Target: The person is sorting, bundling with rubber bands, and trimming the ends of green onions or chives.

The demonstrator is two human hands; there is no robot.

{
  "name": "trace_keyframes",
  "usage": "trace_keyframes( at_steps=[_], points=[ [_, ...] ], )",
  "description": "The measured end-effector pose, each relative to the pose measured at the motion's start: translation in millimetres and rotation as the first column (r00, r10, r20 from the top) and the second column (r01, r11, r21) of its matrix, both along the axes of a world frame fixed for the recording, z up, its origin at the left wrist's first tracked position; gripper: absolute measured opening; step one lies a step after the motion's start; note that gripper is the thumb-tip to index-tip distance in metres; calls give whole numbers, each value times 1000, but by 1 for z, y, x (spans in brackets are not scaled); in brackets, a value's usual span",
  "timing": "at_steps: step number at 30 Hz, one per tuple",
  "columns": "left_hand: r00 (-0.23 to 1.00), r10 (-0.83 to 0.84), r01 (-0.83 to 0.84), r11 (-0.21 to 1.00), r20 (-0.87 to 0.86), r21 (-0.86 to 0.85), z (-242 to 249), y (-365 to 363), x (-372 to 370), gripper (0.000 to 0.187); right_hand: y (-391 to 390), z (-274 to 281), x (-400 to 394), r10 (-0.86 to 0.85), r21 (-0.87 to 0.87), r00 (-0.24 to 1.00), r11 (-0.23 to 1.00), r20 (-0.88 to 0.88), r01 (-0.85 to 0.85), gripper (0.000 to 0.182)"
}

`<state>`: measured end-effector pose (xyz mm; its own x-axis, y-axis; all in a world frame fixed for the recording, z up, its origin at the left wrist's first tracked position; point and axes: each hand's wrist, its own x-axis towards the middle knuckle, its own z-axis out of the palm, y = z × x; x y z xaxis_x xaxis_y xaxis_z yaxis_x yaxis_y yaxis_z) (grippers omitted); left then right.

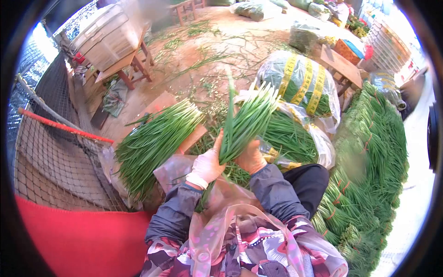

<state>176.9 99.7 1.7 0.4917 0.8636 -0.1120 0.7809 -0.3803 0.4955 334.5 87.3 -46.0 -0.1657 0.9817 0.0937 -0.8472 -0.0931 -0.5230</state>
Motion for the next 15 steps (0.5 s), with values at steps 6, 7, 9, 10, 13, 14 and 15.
trace_keyframes(
  at_steps=[6, 7, 9, 10, 13, 14, 15],
  points=[
    [972, -120, 154, 974, -200, 167, 26, -28, 38, 90, 8, 12, 22, -41, -201, 997, 979, -70, 26, 57],
    [971, -217, 227, 968, -98, 107, 35, -37, 31, 91, 6, 20, 18, -116, -239, 991, 966, -60, 98, 52],
    [892, -252, 365, 892, 376, -267, 48, -27, -4, 82, 7, 33, 78, 128, -233, 992, 965, 19, -120, 57],
    [753, -43, 502, 684, 657, -530, 54, -17, -27, 71, 6, 53, 107, 239, -266, 970, 938, 31, -223, 61],
    [705, 247, 397, 640, 665, -658, 56, 9, -61, 65, -7, 106, 137, 322, -158, 915, 944, 245, -290, 67],
    [660, 360, 344, 635, 659, -691, 45, 18, -69, 67, -8, 111, 133, 328, -199, 917, 937, 226, -286, 74],
    [611, 335, 411, 641, 718, -648, 24, 25, -66, 79, -18, 121, 135, 399, -219, 876, 912, 272, -347, 77]
  ],
)
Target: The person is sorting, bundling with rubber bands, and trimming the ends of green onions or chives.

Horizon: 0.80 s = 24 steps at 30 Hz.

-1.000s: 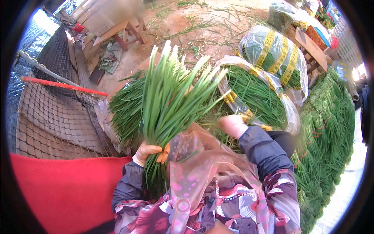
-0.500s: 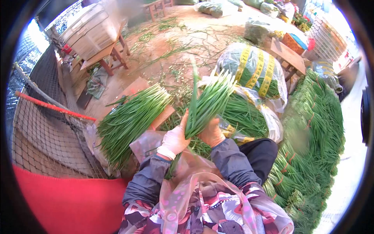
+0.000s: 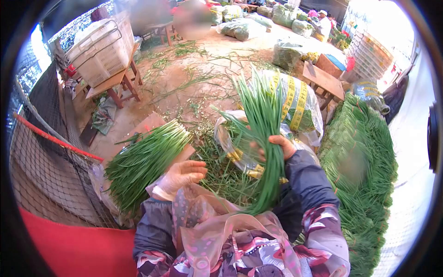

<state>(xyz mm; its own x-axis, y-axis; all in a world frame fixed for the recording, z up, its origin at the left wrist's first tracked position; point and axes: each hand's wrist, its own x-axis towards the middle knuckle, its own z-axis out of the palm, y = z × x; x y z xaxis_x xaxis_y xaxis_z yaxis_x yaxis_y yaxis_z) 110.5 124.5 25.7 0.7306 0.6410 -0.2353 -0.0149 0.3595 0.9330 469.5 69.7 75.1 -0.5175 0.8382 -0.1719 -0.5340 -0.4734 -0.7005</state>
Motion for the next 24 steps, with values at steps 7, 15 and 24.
trace_keyframes(
  at_steps=[7, 15, 24],
  points=[
    [645, 317, 7, 908, 696, -419, -82, -22, 78, 95, -70, -30, -55, 255, -308, 960, 928, 117, -209, 77],
    [643, 446, -168, 875, 623, -453, -54, -23, 78, 66, -58, -45, -83, -5, 89, 887, 995, 462, -41, 94],
    [642, 386, -20, 872, 662, -489, -46, -15, 77, 67, -14, 7, -104, -412, 591, 519, 770, 749, -241, 54]
  ],
)
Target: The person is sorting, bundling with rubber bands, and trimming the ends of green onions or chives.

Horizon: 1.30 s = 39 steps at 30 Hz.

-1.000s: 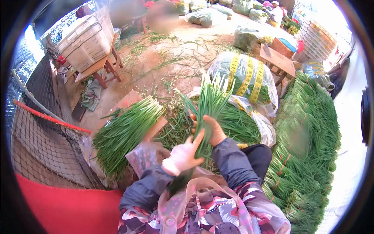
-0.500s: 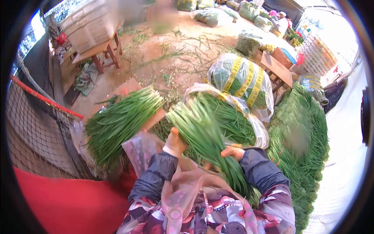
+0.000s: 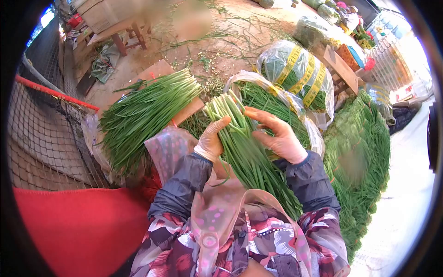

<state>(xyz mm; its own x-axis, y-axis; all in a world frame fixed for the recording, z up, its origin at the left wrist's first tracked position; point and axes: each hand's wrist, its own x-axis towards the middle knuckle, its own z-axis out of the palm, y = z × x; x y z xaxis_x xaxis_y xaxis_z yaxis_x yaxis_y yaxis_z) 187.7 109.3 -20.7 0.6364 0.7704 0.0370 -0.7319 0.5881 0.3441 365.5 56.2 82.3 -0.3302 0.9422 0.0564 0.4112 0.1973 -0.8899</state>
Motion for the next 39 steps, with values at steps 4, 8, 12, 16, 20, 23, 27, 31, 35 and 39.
trace_keyframes(
  at_steps=[4, 8, 12, 16, 20, 23, 27, 31, 35, 39],
  points=[
    [996, 82, -80, 996, -34, 46, 1, 0, 3, 66, 3, -29, -10, 6, -127, 985, 992, -174, -28, 55],
    [996, 23, -14, 995, -81, 103, -1, 4, 0, 65, 0, -44, -14, -26, -41, 987, 999, -162, 19, 42],
    [989, 56, -45, 996, -140, 77, -5, 6, -1, 60, 0, -49, -21, -92, 151, 993, 983, -78, 103, 25],
    [991, 70, -68, 997, -115, 21, -17, 5, -4, 60, -7, -38, -26, -145, 179, 989, 973, -28, 147, 20],
    [986, 143, -143, 990, -88, 11, -16, -1, -13, 74, -17, -57, -9, -124, 68, 983, 989, -137, 134, 17],
    [990, 128, -127, 992, -66, 9, -9, -5, -15, 74, -24, -35, 0, -514, -569, 672, 805, -533, 165, 19],
    [980, 117, -112, 993, -159, 35, -16, -2, -14, 75, -3, -74, 45, -538, -553, 804, 762, -251, 337, 51],
    [952, 110, -105, 994, -286, 33, -19, 1, -13, 71, 0, -61, 38, -191, -392, 945, 917, -265, 75, 90],
    [853, 294, -167, 937, -431, 308, -1, -3, -3, 67, -13, -39, -19, -60, -245, 993, 966, 98, 83, 90],
    [921, 208, -171, 975, -328, 140, 31, -8, -16, 50, -16, -51, -15, -338, -564, 864, 822, -372, 79, 63]
  ],
)
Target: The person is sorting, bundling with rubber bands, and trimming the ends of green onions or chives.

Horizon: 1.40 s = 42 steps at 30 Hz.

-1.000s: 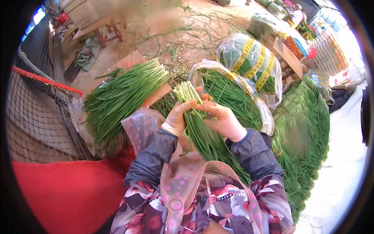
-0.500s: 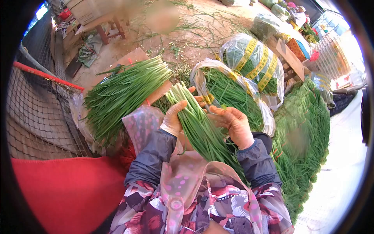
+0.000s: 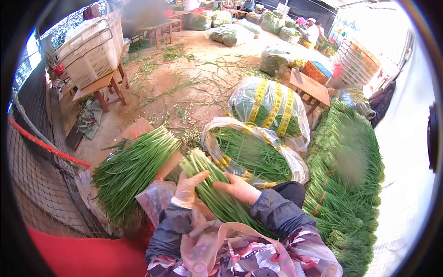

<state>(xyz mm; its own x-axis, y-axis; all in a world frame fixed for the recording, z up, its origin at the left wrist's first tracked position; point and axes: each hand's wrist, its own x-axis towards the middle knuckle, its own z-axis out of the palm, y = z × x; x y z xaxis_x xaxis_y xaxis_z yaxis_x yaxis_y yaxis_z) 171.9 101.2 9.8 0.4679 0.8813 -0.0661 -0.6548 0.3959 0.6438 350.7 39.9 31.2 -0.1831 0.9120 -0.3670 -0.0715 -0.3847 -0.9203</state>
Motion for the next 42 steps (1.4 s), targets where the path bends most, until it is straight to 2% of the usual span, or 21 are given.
trace_keyframes(
  at_steps=[1, 5, 8, 10, 11, 12, 13, 14, 15, 16, 18, 20, 22, 25, 26, 29, 31, 35, 38, 40, 42],
  points=[
    [998, -17, 18, 999, 53, -26, -5, 1, -4, 50, -2, -4, 2, -127, -137, 957, 986, -260, 93, 55],
    [989, -70, 72, 997, 127, -8, -23, 3, -4, 52, -6, -12, 10, -104, -93, 983, 992, -154, 91, 47],
    [913, -294, 292, 955, 284, 52, -6, 3, 7, 80, -4, -13, 15, 25, -176, 985, 983, -173, -56, 47],
    [912, -325, 314, 946, 250, 85, -1, 0, 13, 85, -4, -20, 17, -12, -252, 954, 966, -301, -67, 47],
    [913, -325, 306, 945, 248, 115, -1, 2, 14, 84, -4, -11, 21, 3, -267, 969, 961, -247, -71, 47],
    [912, -328, 299, 943, 248, 145, -2, 3, 14, 83, 6, -41, 32, 126, 2, 965, 992, -229, -129, 45],
    [913, -325, 297, 944, 249, 145, -4, 4, 14, 83, 28, -19, 33, 306, -45, 945, 952, 116, -303, 42],
    [913, -307, 282, 951, 267, 127, -8, 6, 14, 82, 46, 8, 32, 456, -147, 777, 887, 434, -438, 40],
    [913, -290, 269, 957, 285, 111, -10, 8, 14, 81, 33, 13, 41, 140, 58, 960, 986, 241, -158, 36],
    [912, -293, 270, 956, 286, 116, -11, 9, 15, 81, 22, 21, 51, -178, 191, 984, 965, -22, 178, 34],
    [907, -288, 285, 957, 306, 57, -13, 8, 17, 80, 27, 42, 49, -207, 269, 978, 943, 17, 195, 30],
    [893, -323, 315, 946, 314, 78, -13, 11, 20, 80, 30, 69, 32, -47, 326, 936, 942, 349, -74, 28],
    [925, -270, 276, 961, 268, 16, -13, 10, 21, 81, 39, 65, 20, -53, 412, 805, 878, 591, -245, 35],
    [923, -253, 256, 966, 290, 29, -19, 9, 26, 76, 48, 53, 8, -34, 308, 717, 916, 696, -256, 24],
    [928, -251, 251, 967, 275, 38, -22, 10, 26, 74, 46, 51, 8, 35, 184, 761, 962, 647, -201, 21],
    [970, -199, 202, 979, 139, -10, -22, 9, 25, 63, 43, 40, 5, 31, 204, 756, 955, 654, -216, 20],
    [984, -154, 158, 987, 89, -33, -22, 11, 27, 53, 46, 23, 8, -12, 190, 912, 979, 409, -72, 21],
    [988, -142, 144, 989, 58, -37, -24, 8, 24, 53, 44, 8, 8, -5, 182, 920, 981, 392, -72, 21],
    [984, -157, 160, 987, 88, -25, -25, 10, 19, 59, 49, 13, 12, -39, 1, 977, 999, 207, 40, 24],
    [980, -155, 161, 986, 125, -39, -22, 7, 19, 60, 45, 9, 17, -138, -83, 981, 988, -134, 127, 28],
    [966, -160, 175, 983, 202, -59, -18, 7, 21, 62, 47, 4, 24, -220, -147, 960, 970, -175, 195, 28]
  ],
)
